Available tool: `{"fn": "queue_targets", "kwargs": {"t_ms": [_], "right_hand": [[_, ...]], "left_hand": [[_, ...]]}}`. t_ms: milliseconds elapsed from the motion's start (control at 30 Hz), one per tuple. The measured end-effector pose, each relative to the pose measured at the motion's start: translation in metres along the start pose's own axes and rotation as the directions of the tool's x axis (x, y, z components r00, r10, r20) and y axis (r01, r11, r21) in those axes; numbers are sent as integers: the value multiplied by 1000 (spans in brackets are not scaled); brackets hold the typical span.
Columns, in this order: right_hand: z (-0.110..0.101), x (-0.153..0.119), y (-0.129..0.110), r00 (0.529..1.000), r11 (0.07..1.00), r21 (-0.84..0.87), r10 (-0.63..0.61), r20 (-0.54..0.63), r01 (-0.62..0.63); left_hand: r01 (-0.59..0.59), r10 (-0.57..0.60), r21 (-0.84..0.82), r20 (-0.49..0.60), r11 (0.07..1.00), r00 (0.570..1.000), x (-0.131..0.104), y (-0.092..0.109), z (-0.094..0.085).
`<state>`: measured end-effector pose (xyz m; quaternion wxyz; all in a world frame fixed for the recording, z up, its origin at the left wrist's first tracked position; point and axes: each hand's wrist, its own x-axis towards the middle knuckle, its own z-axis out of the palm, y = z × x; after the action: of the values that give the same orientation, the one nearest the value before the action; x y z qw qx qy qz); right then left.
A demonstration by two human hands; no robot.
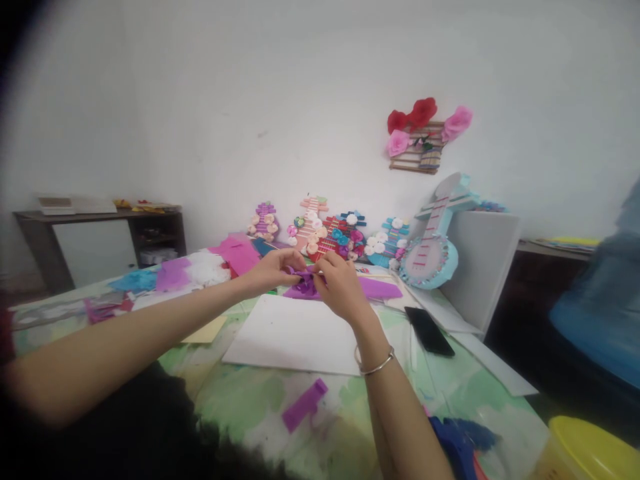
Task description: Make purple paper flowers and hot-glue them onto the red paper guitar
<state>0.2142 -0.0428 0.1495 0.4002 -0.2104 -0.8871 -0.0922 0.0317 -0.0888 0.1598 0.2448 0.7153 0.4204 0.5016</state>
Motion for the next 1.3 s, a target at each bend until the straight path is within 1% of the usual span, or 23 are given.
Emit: {"fn": "queue_targets", "kwargs": {"t_ms": [200,400,500,700,800,867,933,1033,1200,1267,1300], "right_hand": [[1,0,5,999,999,36,-31,-23,32],[0,0,6,999,998,51,-25,-20,26],[-1,0,5,999,999,48,-25,-27,26],[-1,1,3,999,999,45,-15,-30,16],[-1,0,3,999,998,65,-18,-32,20],[-2,0,4,999,996,87,-26,-40,29],[-3,0,4,998,994,106,-28,-50,33],[-4,0,4,998,992,119,-33,-46,38],[-2,1,1,997,988,131,-75,-36,79],[-3,1,-2,996,987,131,-84,-33,88],[-4,1,-3,996,988,127,-83,-32,87]], "left_hand": [[-54,54,7,-16,999,998,0,0,-1],[-100,103,97,-20,990,995,1,-2,-1],[-118,122,109,-38,987,992,1,0,-1],[-97,101,86,-43,992,994,1,2,-2],[-98,99,26,-33,995,995,0,2,-3],[-76,76,-75,0,994,997,0,2,-3],[-28,32,-197,19,980,999,-1,3,-2],[33,-48,-326,-40,945,998,0,4,1],[94,-154,-365,-141,926,978,2,1,5],[164,-231,-394,-130,904,964,2,0,4],[214,-273,-417,-88,883,958,2,-1,3]]}}
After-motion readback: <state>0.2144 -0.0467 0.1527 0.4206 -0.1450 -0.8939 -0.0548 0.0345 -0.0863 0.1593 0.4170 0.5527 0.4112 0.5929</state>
